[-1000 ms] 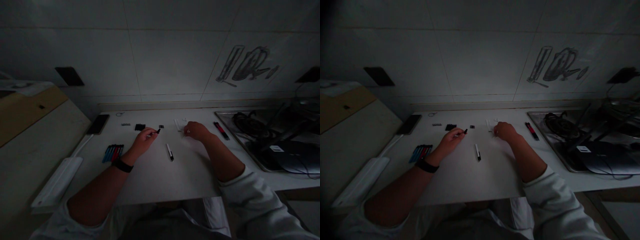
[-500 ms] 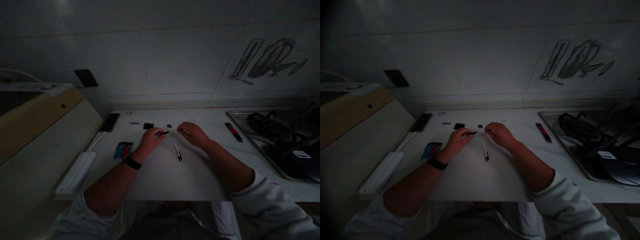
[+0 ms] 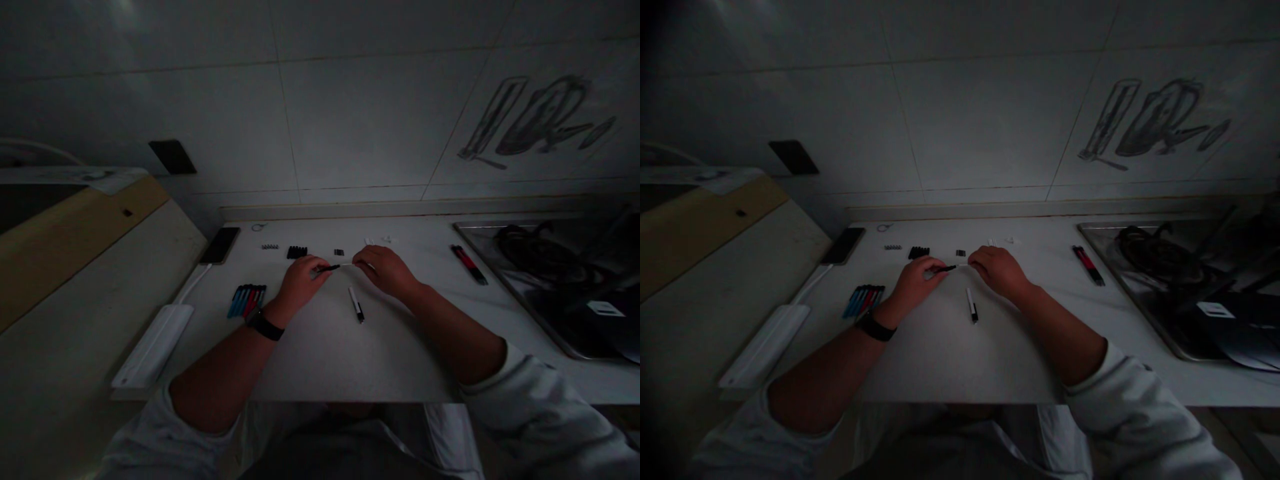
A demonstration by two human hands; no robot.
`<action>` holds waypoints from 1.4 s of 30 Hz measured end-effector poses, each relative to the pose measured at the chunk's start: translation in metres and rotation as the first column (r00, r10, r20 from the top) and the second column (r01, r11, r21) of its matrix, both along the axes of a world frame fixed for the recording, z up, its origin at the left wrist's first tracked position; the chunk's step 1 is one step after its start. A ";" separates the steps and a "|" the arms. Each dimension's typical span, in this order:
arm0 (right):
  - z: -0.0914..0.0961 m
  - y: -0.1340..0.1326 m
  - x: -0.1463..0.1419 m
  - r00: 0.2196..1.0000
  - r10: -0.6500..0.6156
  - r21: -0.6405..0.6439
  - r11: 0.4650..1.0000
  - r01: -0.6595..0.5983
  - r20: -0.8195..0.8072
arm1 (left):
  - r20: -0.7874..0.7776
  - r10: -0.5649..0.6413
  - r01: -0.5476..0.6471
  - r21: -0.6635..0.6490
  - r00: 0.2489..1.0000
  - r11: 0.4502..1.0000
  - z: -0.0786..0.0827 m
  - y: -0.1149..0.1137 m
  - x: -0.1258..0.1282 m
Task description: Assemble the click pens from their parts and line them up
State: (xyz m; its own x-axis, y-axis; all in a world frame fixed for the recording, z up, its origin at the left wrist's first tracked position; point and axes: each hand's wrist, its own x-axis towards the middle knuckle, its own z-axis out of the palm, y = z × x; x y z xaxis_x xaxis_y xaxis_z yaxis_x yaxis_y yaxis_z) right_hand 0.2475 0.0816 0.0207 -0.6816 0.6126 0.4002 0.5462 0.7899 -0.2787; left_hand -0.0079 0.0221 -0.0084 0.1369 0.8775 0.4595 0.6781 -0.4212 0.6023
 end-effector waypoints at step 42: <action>0.007 -0.016 -0.009 0.927 -0.191 -0.210 0.941 0.267 0.324 | 0.446 0.175 -0.100 -0.186 0.878 0.977 -0.001 0.007 -0.003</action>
